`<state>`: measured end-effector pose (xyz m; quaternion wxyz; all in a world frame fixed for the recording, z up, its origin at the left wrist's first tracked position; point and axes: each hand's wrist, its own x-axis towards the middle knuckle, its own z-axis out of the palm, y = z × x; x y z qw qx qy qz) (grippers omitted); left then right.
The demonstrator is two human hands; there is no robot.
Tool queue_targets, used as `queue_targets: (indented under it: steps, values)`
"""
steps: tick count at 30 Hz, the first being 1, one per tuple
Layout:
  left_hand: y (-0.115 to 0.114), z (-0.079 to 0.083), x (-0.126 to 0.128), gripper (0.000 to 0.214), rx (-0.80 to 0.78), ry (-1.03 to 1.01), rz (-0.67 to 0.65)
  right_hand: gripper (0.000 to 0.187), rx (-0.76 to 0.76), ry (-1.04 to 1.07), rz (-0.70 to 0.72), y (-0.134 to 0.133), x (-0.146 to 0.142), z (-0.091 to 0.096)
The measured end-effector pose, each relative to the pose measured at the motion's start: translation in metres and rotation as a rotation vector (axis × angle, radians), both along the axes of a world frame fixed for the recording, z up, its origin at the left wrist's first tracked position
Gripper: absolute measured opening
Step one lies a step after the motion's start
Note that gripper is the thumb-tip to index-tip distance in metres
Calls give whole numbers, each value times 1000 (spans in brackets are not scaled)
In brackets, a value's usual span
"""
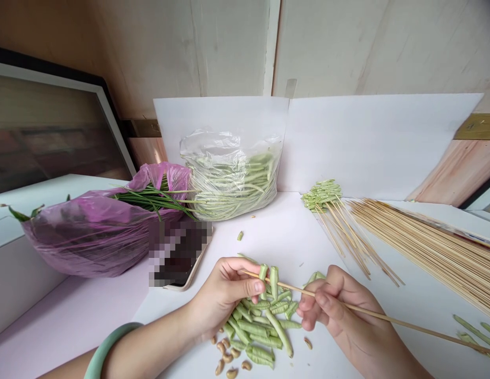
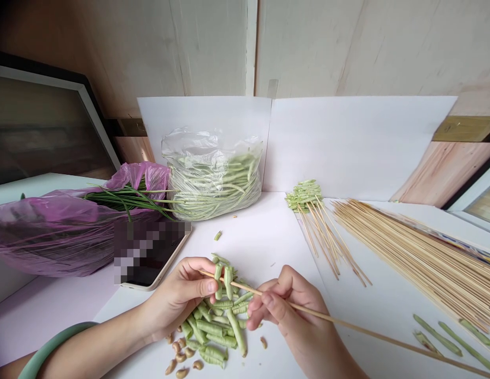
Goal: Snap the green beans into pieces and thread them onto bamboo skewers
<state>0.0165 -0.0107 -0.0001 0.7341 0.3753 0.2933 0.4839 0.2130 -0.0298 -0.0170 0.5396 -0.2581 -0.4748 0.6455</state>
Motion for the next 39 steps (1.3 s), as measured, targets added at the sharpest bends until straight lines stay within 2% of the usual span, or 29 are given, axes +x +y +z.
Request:
queue_targets:
  steps: [5,7,9,11,13,15,18,22,25,29,31,33,36,39]
  values:
    - [3,-4,-2,19,39,62,3,23,-15,-51,-23,-2,4,7]
    - [6,-6,-5,24,97,134,61,24,15,-80,-74,-2,9,14]
    - [8,-7,-8,25,231,289,154,24,88,-100,-170,0,16,22]
    - [10,-5,-12,20,450,563,211,23,153,-123,-288,5,23,28]
    - [11,-1,-16,17,692,867,198,21,181,-138,-405,10,28,32]
    - [11,3,-18,22,872,1080,143,19,170,-144,-469,13,31,35]
    - [9,6,-20,24,1014,1237,77,20,141,-143,-488,13,30,36]
    - [9,7,-20,21,1102,1389,49,22,142,-150,-521,11,29,35]
    - [9,8,-20,23,1093,1428,69,21,133,-161,-507,11,30,33]
    - [9,7,-21,19,993,1222,200,21,136,-171,-475,11,30,29]
    - [10,5,-21,14,873,1074,285,21,129,-181,-451,10,30,27]
    - [12,3,-19,13,680,897,327,20,130,-194,-424,8,28,25]
    - [14,1,-15,19,414,595,313,22,143,-224,-416,4,23,25]
    - [13,2,-11,25,323,426,261,28,114,-256,-438,-1,16,25]
